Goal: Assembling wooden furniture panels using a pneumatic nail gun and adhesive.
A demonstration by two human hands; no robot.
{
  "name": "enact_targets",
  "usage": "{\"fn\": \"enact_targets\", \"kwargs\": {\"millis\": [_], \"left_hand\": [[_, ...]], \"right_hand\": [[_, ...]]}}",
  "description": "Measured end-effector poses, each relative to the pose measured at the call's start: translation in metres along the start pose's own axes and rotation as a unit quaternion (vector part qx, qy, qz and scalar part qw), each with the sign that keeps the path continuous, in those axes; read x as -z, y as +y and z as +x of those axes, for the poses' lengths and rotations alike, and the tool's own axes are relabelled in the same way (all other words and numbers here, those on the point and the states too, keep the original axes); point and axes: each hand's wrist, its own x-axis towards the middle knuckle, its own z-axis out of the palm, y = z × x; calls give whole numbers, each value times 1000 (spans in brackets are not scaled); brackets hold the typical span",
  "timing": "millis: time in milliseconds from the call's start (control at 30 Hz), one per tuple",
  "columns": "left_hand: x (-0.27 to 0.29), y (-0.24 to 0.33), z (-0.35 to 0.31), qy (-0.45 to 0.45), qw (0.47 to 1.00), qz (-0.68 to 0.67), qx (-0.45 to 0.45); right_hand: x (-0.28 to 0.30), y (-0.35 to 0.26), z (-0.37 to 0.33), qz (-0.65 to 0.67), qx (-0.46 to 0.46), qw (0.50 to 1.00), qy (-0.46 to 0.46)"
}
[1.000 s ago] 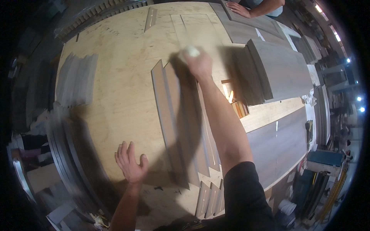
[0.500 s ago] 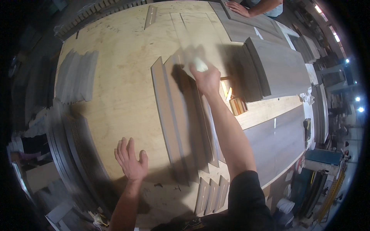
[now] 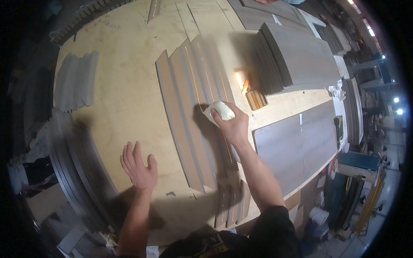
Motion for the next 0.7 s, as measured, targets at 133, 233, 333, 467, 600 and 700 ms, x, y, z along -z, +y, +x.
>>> {"fn": "enact_targets", "kwargs": {"millis": [133,233,333,467,600,700], "left_hand": [[-3,0,0,2,1000,19,5],[-3,-2,-3,5,1000,19,2],[-5,-1,-4,7,1000,24,0],[-8,-1,-5,0,1000,14,-8],[-10,-5,-5,15,1000,21,-12],[-11,-4,-4,14,1000,19,-12]], "right_hand": [[17,10,-43,-15,-25,999,-14],[30,15,-75,-28,-49,998,-23],[44,23,-103,-24,-58,997,-34],[57,32,-134,-53,-90,994,-44],[65,37,-155,-47,-104,991,-66],[67,45,-160,-57,-69,994,-59]]}}
